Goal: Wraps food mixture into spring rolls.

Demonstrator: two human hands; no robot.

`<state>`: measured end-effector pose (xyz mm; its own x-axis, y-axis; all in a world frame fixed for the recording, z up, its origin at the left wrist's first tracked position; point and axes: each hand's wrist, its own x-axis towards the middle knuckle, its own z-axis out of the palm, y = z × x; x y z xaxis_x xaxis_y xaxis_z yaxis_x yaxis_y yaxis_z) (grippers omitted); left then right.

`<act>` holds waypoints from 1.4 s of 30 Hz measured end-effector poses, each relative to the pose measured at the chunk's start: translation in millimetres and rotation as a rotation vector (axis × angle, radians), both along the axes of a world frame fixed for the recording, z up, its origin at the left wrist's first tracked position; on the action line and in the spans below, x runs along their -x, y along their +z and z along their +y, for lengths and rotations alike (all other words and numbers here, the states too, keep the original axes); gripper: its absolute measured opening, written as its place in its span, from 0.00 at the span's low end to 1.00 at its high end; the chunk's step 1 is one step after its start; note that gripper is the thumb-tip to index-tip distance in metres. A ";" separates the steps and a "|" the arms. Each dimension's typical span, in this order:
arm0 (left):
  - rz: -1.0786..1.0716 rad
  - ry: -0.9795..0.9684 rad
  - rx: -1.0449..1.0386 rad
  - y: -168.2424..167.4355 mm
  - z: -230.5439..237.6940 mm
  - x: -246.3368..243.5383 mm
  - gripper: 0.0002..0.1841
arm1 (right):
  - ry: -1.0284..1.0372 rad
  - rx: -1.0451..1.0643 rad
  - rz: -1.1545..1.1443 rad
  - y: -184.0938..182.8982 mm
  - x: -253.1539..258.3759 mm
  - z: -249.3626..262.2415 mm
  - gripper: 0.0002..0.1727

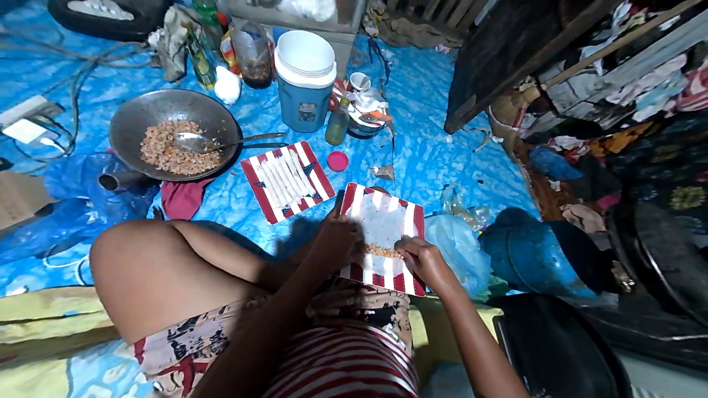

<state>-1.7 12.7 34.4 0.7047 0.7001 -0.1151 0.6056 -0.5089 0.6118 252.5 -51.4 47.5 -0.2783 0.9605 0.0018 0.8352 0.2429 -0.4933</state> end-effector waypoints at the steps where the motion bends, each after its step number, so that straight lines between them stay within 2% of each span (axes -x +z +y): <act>1: 0.003 0.002 -0.003 0.3 -0.1 0.3 0.22 | 0.001 0.010 0.014 1.5 -0.6 0.9 0.10; 5: 0.011 0.032 -0.001 1.6 -0.8 0.1 0.21 | 0.003 0.130 0.041 12.2 -7.4 5.3 0.14; 10: 0.049 0.027 0.011 1.3 -1.3 -2.4 0.22 | -0.018 0.297 0.027 21.9 -10.3 6.6 0.15; 17: 0.037 0.024 0.006 -0.9 -2.3 -2.4 0.20 | -0.094 0.174 0.052 12.3 -1.8 -0.2 0.10; 22: 0.071 0.028 0.012 2.5 -3.5 -4.6 0.21 | -0.074 0.275 0.017 11.1 -5.3 2.9 0.21; 28: 0.092 0.025 0.013 3.1 -4.3 -4.6 0.22 | 0.019 0.216 0.065 7.8 -7.5 -0.1 0.16; 31: 0.074 0.023 0.002 2.4 -6.0 -4.2 0.22 | -0.009 0.208 0.046 2.9 -5.7 -1.3 0.20; 34: 0.073 0.029 0.002 4.9 -6.5 -5.0 0.22 | -0.004 0.146 0.048 -1.7 -3.5 -2.1 0.15; 37: 0.087 0.032 -0.002 4.7 -6.9 -4.8 0.23 | 0.018 0.127 0.051 -3.1 -4.5 -1.6 0.14; 42: 0.040 0.046 -0.013 1.2 -6.5 -4.3 0.21 | 0.007 0.275 0.039 6.9 -12.4 0.1 0.21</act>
